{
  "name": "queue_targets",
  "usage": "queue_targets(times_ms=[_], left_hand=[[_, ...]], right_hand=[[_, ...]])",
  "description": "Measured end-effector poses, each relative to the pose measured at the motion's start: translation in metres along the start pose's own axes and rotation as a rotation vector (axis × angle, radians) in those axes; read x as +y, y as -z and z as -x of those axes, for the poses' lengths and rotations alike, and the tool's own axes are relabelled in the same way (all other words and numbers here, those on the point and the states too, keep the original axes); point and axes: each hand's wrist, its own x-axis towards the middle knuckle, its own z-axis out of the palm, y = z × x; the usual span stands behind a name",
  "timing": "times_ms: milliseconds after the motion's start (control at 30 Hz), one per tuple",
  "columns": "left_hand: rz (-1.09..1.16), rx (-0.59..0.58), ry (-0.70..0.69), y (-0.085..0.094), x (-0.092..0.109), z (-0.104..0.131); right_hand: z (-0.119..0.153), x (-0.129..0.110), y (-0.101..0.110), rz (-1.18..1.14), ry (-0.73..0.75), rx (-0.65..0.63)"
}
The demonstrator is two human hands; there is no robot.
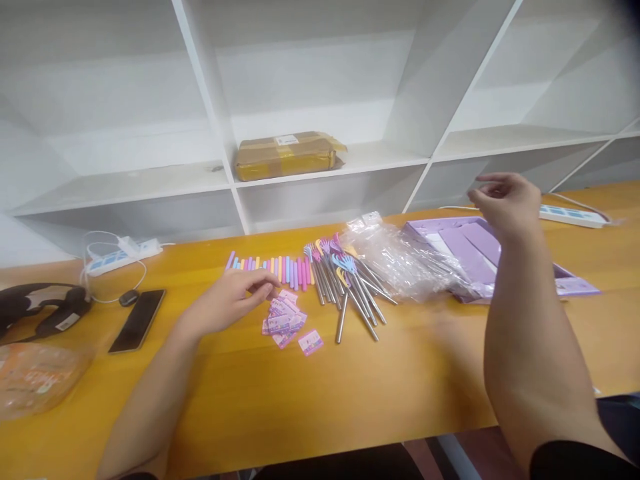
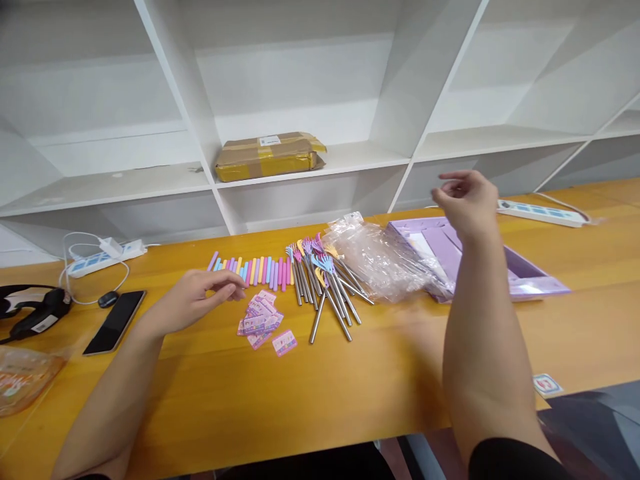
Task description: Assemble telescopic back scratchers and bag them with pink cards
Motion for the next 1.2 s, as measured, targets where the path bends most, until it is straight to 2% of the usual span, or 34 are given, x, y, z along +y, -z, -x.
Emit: queue_targets(times_ms=[33,100,167,233,367,467,567,633,767,867,1000,1100,1200], left_hand=[[0.002,-0.001,0.008,0.0,-0.002,-0.001],[0.003,0.003,0.024,-0.001,-0.005,-0.003],[0.008,0.014,0.042,-0.001,-0.008,-0.005],[0.015,0.024,0.057,-0.001,-0.01,-0.007],[0.013,0.051,0.067,0.0,-0.015,-0.01],[-0.018,0.075,0.07,0.0,-0.018,-0.011],[-0.045,0.076,0.072,0.001,-0.019,-0.01],[-0.054,0.068,0.084,0.002,-0.019,-0.01],[-0.056,0.083,0.139,0.005,-0.027,-0.01],[-0.175,0.117,0.219,0.005,-0.047,-0.014],[-0.383,0.136,0.378,-0.004,-0.091,-0.024],[-0.41,0.124,0.468,-0.012,-0.127,-0.028],[-0.442,0.169,0.549,-0.016,-0.161,-0.025]], right_hand=[[0.008,-0.012,-0.003,-0.123,0.063,-0.011],[0.027,-0.034,-0.013,-0.285,0.161,-0.116],[0.044,-0.053,-0.028,-0.324,0.209,-0.237],[0.06,-0.068,-0.045,-0.287,0.24,-0.302],[0.083,-0.093,-0.075,-0.052,0.312,-0.502],[0.094,-0.104,-0.086,0.292,0.312,-0.799],[0.101,-0.104,-0.095,0.565,0.245,-1.102],[0.104,-0.099,-0.103,0.629,0.226,-1.205],[0.111,-0.086,-0.121,0.719,0.207,-1.301],[0.118,-0.083,-0.131,0.732,0.173,-1.357],[0.129,-0.087,-0.136,0.727,0.115,-1.374],[0.135,-0.092,-0.136,0.723,0.059,-1.368],[0.135,-0.095,-0.133,0.697,0.026,-1.358]])
